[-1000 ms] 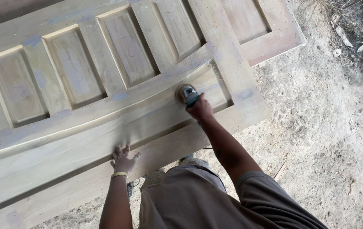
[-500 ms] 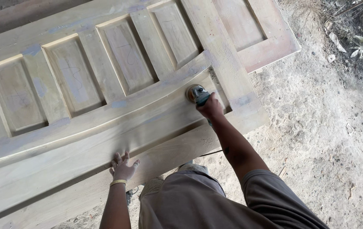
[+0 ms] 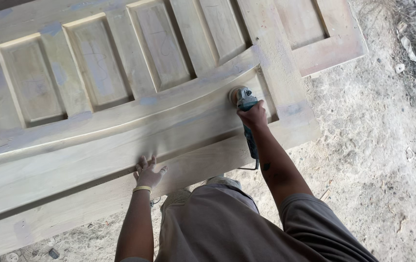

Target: The person uses an electric sander to smooth the surface of a large wooden door lying flat on the ground. They systematically move the sander across the flat panels and the curved frame, holding the door steady with their left hand while operating the tool with their right.

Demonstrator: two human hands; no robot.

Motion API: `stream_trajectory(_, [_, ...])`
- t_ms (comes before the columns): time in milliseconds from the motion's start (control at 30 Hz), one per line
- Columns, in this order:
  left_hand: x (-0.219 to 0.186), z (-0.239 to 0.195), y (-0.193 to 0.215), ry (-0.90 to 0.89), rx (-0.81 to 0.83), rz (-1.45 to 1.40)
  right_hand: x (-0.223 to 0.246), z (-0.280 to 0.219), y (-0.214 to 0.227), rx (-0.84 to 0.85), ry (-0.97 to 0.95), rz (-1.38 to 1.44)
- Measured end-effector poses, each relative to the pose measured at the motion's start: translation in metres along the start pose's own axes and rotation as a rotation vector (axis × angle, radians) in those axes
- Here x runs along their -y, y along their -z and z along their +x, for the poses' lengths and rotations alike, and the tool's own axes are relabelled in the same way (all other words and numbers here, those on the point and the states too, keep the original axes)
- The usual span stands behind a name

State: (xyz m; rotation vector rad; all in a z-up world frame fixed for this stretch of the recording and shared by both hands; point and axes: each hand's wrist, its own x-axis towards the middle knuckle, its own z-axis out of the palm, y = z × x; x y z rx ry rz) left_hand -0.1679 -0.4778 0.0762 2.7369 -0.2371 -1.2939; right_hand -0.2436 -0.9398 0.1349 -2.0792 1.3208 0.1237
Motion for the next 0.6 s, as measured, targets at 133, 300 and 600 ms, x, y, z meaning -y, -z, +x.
stream_trajectory(133, [0.000, -0.006, 0.008, 0.006, 0.023, -0.023, 0.021, -0.029, -0.024, 0.064, 0.072, -0.046])
stream_trajectory(300, [0.010, -0.001, 0.013, -0.043, -0.008, -0.013, 0.057, -0.073, -0.071, 0.078, 0.149, -0.071])
stream_trajectory(600, [0.106, 0.013, 0.026, -0.061, -0.111, 0.135, 0.121, -0.164, -0.157, 0.120, 0.233, -0.133])
